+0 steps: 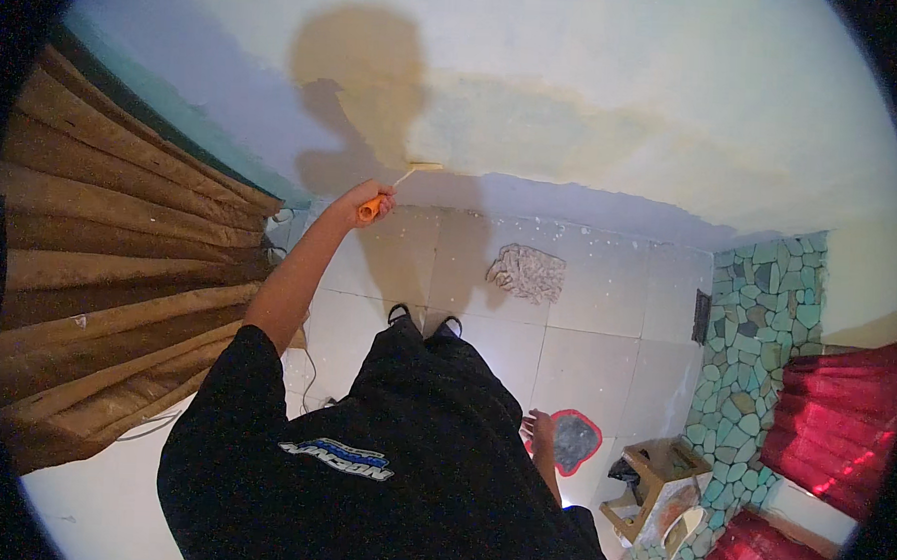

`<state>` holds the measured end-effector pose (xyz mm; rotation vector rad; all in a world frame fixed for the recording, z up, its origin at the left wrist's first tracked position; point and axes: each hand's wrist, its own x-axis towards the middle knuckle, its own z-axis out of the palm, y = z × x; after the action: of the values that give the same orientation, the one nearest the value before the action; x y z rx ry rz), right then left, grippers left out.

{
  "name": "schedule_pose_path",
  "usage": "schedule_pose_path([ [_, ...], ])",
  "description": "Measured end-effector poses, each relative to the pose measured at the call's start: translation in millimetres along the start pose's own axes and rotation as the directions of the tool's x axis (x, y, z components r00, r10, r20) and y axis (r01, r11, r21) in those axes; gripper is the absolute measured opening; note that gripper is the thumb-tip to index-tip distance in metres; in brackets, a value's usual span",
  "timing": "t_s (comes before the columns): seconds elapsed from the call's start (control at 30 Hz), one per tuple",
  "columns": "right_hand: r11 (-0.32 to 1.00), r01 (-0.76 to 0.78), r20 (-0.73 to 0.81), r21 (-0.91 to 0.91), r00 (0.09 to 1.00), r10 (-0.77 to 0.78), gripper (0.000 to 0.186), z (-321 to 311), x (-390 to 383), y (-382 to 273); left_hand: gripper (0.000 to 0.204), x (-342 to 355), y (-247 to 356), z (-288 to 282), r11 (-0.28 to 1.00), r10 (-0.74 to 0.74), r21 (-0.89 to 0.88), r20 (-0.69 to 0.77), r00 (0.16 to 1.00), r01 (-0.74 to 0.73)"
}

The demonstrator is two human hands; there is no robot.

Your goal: The recorder is painting a wall using a paint roller, periodically dipping the roller into a bucket of paint.

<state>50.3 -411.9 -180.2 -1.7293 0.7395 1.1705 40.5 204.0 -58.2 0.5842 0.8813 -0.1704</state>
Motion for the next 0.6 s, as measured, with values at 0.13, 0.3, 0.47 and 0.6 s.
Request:
schedule_pose_path([
  [0.13, 0.991, -0.003, -0.098, -0.136, 0.995, -0.011, 0.024, 17, -22, -3, 0.016, -25, 7, 13, 1.0, -0.007, -0.005, -0.026, 1.0, 0.007],
  [0.3, 0.978, 0.116, -0.042, -0.173, 0.991, -0.125, 0.023, 30, -16, -10, 0.015, -68, 13, 39, 0.998, -0.013, -0.059, 0.063, 0.998, 0.017],
  [0.47, 0.95, 0.233, 0.025, -0.207, 0.972, -0.233, 0.022, 41, 4, -16, 0.016, -150, 25, 82, 0.997, 0.067, -0.045, 0.061, 0.996, -0.064],
  [0.6, 0.895, 0.34, 0.107, -0.288, 0.94, -0.323, 0.024, 43, 29, -20, 0.016, -205, 34, 104, 0.996, 0.084, 0.006, 0.113, 0.99, -0.086],
])
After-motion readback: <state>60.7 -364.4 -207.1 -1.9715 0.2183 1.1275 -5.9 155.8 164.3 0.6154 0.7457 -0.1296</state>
